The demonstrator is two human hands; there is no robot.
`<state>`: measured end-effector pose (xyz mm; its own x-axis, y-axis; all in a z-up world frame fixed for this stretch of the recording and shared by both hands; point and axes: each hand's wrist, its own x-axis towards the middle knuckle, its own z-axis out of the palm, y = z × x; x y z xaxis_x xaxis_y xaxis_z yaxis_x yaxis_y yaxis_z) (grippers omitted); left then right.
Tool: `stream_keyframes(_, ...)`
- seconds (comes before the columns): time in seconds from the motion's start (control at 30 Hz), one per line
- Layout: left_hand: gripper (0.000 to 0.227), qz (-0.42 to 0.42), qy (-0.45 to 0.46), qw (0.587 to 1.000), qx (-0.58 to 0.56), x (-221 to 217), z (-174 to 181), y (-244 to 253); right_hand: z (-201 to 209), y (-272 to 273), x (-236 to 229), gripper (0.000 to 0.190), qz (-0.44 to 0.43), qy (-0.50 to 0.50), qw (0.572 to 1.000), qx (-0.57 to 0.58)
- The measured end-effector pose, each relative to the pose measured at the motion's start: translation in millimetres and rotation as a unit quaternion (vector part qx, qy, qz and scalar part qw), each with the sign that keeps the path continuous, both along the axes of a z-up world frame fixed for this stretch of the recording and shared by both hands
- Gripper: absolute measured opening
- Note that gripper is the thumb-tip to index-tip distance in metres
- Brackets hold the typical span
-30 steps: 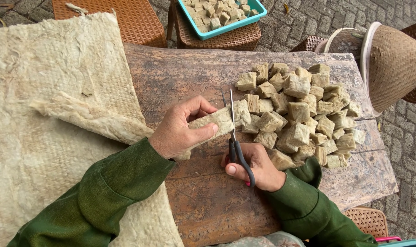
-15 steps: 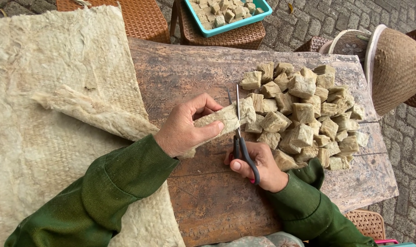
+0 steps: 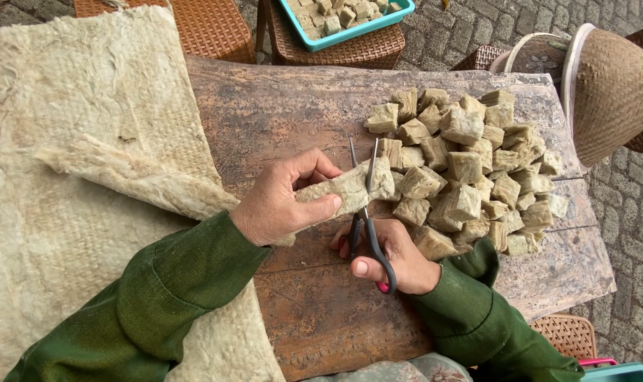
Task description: Cutting a large sheet of rockwool into small cubes and arranging them in a tray.
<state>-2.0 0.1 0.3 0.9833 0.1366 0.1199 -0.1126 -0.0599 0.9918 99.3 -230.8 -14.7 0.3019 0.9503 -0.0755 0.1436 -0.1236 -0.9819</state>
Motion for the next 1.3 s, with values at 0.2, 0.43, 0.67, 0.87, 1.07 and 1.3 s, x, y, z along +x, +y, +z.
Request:
stream_keyframes(0.2,0.021,0.013,-0.004,1.0,0.006,0.7,-0.3,0.5,0.3,-0.7,0.0,0.067,-0.026,0.002,0.999,-0.039)
stream_keyframes(0.43,0.021,0.018,0.008,0.999,-0.035,0.4,-0.2,1.0,-5.2,-5.5,0.7,0.052,-0.066,0.019,0.995,-0.068)
stream_keyframes(0.67,0.021,0.012,0.004,0.999,-0.043,0.9,-2.4,2.1,-0.9,-2.4,6.1,0.058,-0.045,-0.008,0.996,-0.073)
stream_keyframes(0.87,0.022,-0.006,0.016,0.999,-0.037,0.7,-1.1,3.1,8.2,1.7,8.9,0.081,0.006,-0.006,0.999,-0.042)
stream_keyframes(1.07,0.021,0.003,0.021,0.999,-0.025,0.5,-0.9,2.8,1.8,-2.4,10.4,0.072,-0.002,-0.026,0.998,-0.054)
stream_keyframes(1.3,0.021,0.025,-0.005,0.999,-0.034,1.0,-1.5,2.2,2.6,-5.4,9.8,0.048,-0.05,-0.015,0.996,-0.067)
